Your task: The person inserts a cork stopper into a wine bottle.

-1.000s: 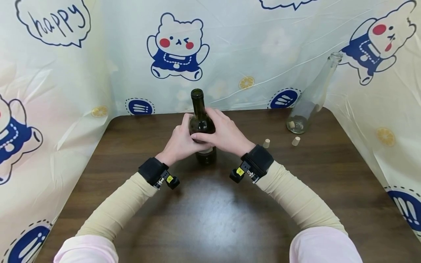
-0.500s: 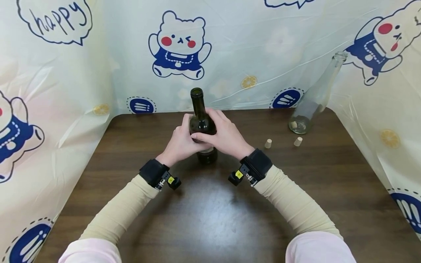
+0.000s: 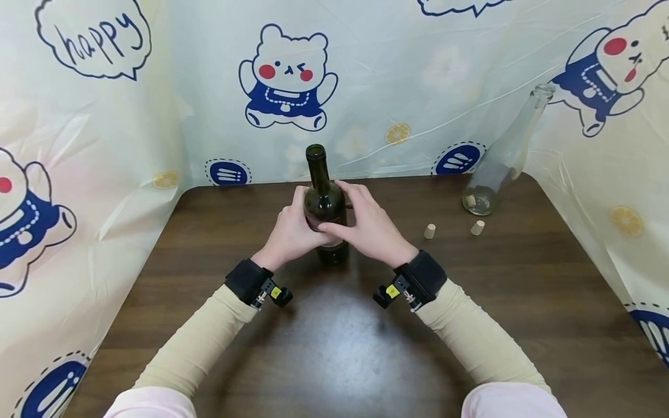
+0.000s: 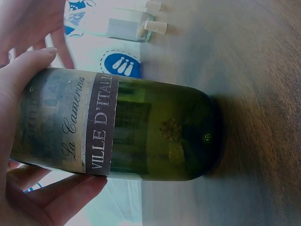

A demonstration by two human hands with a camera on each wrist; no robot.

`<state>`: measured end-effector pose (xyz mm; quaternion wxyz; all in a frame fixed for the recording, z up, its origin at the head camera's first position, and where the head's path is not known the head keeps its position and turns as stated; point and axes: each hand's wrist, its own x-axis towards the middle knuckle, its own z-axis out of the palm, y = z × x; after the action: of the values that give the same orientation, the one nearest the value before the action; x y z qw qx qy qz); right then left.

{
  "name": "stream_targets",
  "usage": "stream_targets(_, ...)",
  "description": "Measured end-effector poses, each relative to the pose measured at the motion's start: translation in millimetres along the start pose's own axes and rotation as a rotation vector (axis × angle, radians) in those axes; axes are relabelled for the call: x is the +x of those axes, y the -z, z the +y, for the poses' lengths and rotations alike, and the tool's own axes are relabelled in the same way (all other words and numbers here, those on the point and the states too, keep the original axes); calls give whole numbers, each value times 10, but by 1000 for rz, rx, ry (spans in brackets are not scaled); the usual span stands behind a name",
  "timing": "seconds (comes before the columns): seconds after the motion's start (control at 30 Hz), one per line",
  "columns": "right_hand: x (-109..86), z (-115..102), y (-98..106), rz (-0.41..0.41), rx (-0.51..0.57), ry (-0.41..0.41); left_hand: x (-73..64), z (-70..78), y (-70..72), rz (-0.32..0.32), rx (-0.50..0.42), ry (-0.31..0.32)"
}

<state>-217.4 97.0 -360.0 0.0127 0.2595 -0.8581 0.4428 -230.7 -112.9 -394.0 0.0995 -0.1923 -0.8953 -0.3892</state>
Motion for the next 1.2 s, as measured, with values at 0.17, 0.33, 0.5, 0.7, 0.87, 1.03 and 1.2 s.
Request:
stream_targets(0.17,-121,189,173,48,-38,-27,-11,12,1,10,-3,25)
stream_targets(0.33,-195,368,371,206,-91,-23,-4,24,-7,13,-7,41)
stream_targets(0.5,-283,451,519,295,-117,-47,3,24,-19,16,6,35)
stream_targets(0.7,-344,514,630,322,-142,-92,6,21,-24,18,2,26)
stream_targets(0.87,-390,634,718,350,-176,-126,6,24,-29,14,-3,33)
stream_targets(1.03,-434,765,808,365,-201,-175,4,25,-29,13,1,35)
stream_targets(1.2,-476,868,878,344,-214,-235,3,27,-25,8,7,41)
